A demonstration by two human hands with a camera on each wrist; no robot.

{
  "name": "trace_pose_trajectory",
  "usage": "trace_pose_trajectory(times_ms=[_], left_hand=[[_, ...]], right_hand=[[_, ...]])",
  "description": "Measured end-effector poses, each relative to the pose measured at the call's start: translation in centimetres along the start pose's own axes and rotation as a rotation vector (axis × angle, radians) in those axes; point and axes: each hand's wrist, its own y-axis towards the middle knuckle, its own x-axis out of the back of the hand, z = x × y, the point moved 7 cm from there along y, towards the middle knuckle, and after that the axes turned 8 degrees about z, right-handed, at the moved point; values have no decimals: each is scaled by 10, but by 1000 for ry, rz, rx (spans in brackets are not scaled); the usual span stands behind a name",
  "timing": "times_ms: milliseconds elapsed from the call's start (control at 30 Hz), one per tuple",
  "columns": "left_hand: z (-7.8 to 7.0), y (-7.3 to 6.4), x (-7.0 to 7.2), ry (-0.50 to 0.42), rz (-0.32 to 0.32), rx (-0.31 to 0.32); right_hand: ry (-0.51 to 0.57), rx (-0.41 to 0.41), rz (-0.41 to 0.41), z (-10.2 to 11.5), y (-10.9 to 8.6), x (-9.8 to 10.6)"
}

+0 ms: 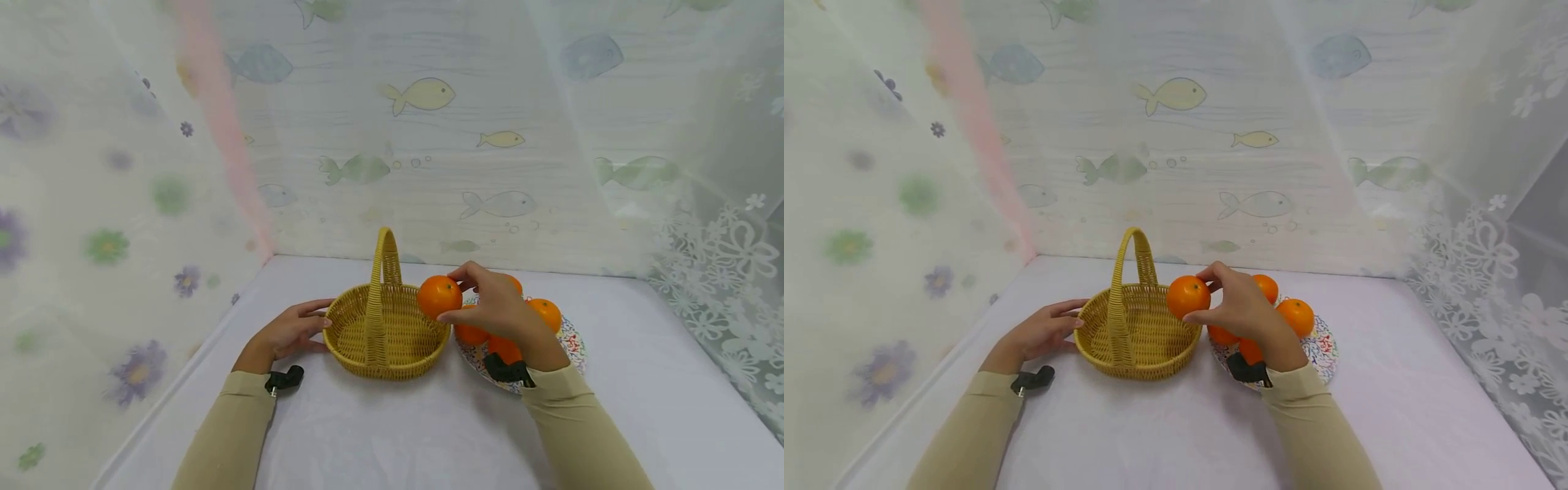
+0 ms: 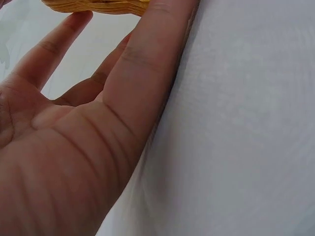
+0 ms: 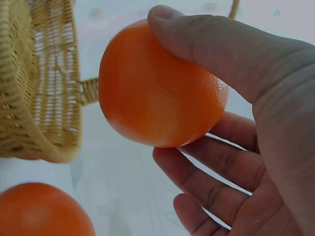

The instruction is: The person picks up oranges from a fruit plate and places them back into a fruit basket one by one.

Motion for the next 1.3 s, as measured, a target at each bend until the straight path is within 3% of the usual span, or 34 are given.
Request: trace_pose_trajectory(times_ms=[233, 467, 967, 1300], left_hand=[[0, 0, 1, 7, -9, 11], [-1, 1, 2, 12, -24, 18], [-1, -1, 2, 15, -33, 22], [2, 0, 4, 7, -37, 29]], right_hand=[[21, 57, 64, 9, 3, -16], [-24, 49, 97, 9, 7, -30], [-44, 112, 174, 15, 14, -69], [-56, 73, 217, 9, 17, -88]])
